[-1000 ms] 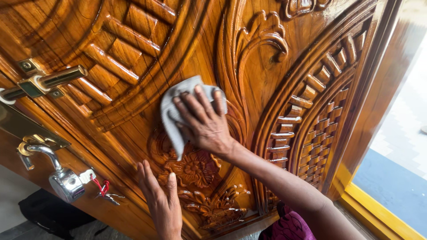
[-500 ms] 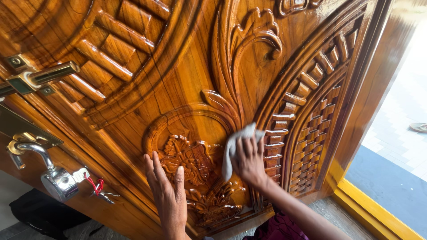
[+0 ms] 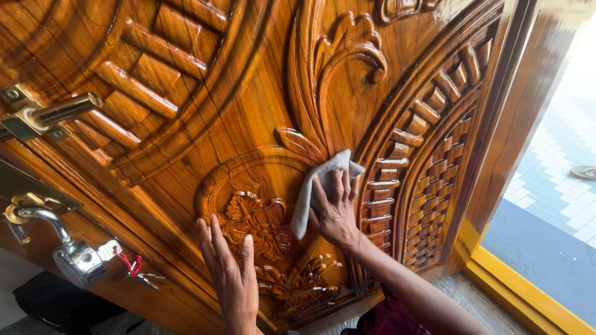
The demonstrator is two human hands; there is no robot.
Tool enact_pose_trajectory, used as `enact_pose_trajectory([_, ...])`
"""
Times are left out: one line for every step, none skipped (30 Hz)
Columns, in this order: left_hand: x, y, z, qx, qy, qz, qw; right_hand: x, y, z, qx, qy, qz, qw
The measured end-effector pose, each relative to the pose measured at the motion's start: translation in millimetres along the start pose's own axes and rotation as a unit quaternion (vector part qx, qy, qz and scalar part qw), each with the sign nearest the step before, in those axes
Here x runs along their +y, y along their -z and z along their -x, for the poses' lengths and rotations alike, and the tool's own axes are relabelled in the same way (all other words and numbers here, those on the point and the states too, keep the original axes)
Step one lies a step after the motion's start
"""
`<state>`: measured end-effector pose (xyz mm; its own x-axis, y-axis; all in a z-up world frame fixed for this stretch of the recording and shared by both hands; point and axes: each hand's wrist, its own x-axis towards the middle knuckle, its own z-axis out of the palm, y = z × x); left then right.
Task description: The person wipes the surface of a carved wooden door with a cloth, focusing on the intricate relief patterns. The hands move the cloth over the raised carvings and flat areas to clean the door.
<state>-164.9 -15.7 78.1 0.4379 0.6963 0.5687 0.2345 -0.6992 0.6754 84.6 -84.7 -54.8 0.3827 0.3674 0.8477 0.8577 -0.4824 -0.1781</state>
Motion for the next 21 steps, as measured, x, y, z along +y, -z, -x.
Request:
enact_pose_trajectory([0.1,0.5,0.1,-0.004,0.005,-0.002,1.000,-4.0,0.2,-5.3,0.005,-0.006,-0.009,1.000])
enact_pose_trajectory([0.5,0.5,0.0,-0.007,0.010,-0.004,1.000,-8.1,-0.6,-7.8,0.011,-0.011,-0.017,1.000])
enact_pose_trajectory([1.0,0.6,0.5,-0.006,0.008,0.000,1.000,-12.7,-2.5,-6.7,0.017,0.001,-0.024,1.000])
enact_pose_trajectory([1.4,1.0,0.7,-0.005,0.005,0.004,1.000,-18.2,-5.9,-3.2,0.024,0.013,-0.030,0.999])
enact_pose_trajectory([1.7,1.2,1.3,-0.003,0.002,0.009,1.000,-24.0,-10.6,2.6,0.031,0.025,-0.036,0.999])
enact_pose_trajectory([2.0,1.4,1.1,-0.004,0.008,0.005,1.000,-31.2,-16.5,11.1,-0.040,0.048,-0.038,0.997])
enact_pose_trajectory([2.1,1.4,1.2,-0.005,0.015,0.001,1.000,-39.9,-22.6,23.4,-0.110,0.071,-0.040,0.991])
enact_pose_trajectory([2.3,0.4,0.7,-0.007,0.020,-0.002,1.000,-47.0,-28.6,36.7,-0.180,0.092,-0.040,0.979])
enact_pose_trajectory([2.1,0.2,0.6,-0.004,0.007,0.000,1.000,-54.4,-35.0,50.8,-0.250,0.131,0.001,0.959])
enact_pose_trajectory([1.5,0.5,0.2,-0.001,-0.006,0.003,1.000,-59.6,-40.5,65.3,-0.318,0.167,0.043,0.932])
enact_pose_trajectory([1.2,-0.1,0.1,0.003,-0.019,0.006,1.000,-61.2,-44.8,79.5,-0.347,0.178,0.015,0.921])
enact_pose_trajectory([0.6,-0.2,0.0,0.001,-0.015,0.005,1.000,-64.5,-49.5,93.5,-0.375,0.188,-0.015,0.908])
enact_pose_trajectory([-0.1,-0.2,-0.3,-0.002,-0.011,0.005,1.000,-67.9,-53.9,106.5,-0.402,0.198,-0.045,0.893])
enact_pose_trajectory([-0.7,-0.2,0.0,-0.004,-0.006,0.004,1.000,-68.5,-55.8,119.0,-0.376,0.202,-0.071,0.901])
enact_pose_trajectory([-1.5,-0.2,-0.3,-0.005,-0.011,0.001,1.000,-64.8,-55.7,129.4,-0.350,0.206,-0.097,0.909])
enact_pose_trajectory([-2.3,-0.1,-0.4,-0.006,-0.015,-0.002,1.000,-59.0,-54.3,136.9,-0.324,0.209,-0.122,0.915])
enact_pose_trajectory([-3.2,0.1,-0.6,-0.008,-0.018,-0.005,1.000,-50.7,-50.2,142.6,-0.315,0.214,-0.064,0.923])
enact_pose_trajectory([-3.7,0.5,-1.0,-0.011,-0.010,-0.004,1.000,-40.7,-43.2,146.2,-0.305,0.219,-0.005,0.927])
enact_pose_trajectory([-4.4,1.1,-1.7,-0.015,-0.002,-0.004,1.000,-35.5,-38.2,145.9,-0.294,0.223,0.054,0.928])
enact_pose_trajectory([-4.9,1.0,-1.2,-0.019,0.007,-0.003,1.000,-32.3,-35.7,140.8,-0.293,0.181,0.019,0.939])
enact_pose_trajectory([-5.4,0.9,-0.6,-0.017,-0.001,-0.001,1.000,-27.2,-33.9,131.7,-0.292,0.139,-0.017,0.946])
